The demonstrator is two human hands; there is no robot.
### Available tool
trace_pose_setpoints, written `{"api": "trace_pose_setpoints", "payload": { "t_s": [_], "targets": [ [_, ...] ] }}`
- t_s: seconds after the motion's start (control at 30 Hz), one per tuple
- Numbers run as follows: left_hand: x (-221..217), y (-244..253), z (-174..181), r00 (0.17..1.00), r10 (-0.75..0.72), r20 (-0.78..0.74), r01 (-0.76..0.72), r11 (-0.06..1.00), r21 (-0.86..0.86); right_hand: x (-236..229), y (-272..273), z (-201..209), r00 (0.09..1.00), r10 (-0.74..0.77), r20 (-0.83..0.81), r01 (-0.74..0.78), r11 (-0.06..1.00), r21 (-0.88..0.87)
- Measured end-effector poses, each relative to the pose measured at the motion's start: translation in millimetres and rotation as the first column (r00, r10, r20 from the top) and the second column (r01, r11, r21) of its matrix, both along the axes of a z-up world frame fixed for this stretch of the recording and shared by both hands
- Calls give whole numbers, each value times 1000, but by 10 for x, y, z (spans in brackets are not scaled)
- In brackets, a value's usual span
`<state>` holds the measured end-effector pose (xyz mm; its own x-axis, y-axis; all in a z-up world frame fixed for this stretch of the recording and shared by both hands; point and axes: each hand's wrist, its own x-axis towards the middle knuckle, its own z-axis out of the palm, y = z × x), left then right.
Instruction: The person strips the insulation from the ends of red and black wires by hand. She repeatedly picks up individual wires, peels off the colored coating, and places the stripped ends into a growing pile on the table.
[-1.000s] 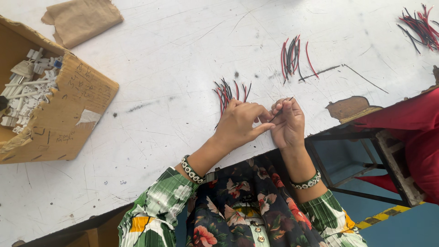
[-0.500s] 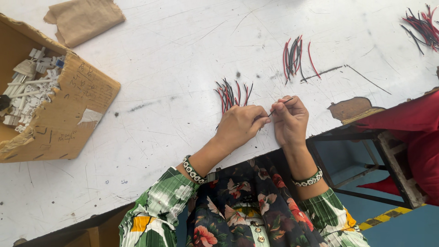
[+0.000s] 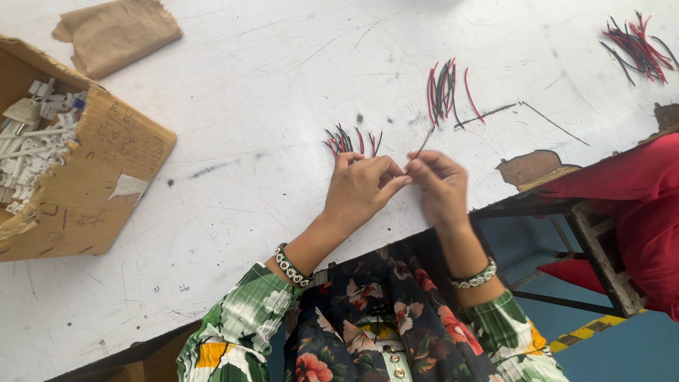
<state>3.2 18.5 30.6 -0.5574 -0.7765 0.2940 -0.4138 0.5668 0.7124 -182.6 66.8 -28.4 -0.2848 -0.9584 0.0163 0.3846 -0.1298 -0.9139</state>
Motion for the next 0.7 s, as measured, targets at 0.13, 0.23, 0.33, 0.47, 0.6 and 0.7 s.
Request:
{"api": "trace_pose_setpoints", "payload": {
  "t_s": [0.13, 0.23, 0.33, 0.47, 0.6, 0.7],
  "targets": [
    [17, -62, 15, 994, 67, -87, -71, 997, -42, -579, -236, 223, 953, -141, -267, 134, 990, -43],
    [38, -75, 21, 987, 89, -131, -99, 992, -72, -1018, -494, 444, 677, -191, -711, 250, 968, -22],
    [35, -76, 41, 986, 97, -136, -111, 988, -104, -1227, -722, 582, 249, -120, -961, 382, 924, -16],
    [75, -137, 63, 985, 120, -126, -129, 989, -67, -1249, -958, 570, 139, 18, -990, 392, 917, 72],
    [242, -335, 118, 966, 199, -163, -217, 972, -95, -1090, -1121, 436, 208, 46, -977, 326, 939, 114],
    [355, -437, 156, 937, 284, -203, -304, 950, -75, -901, -1137, 393, 88, -72, -993, 237, 970, -50]
  ]
}}
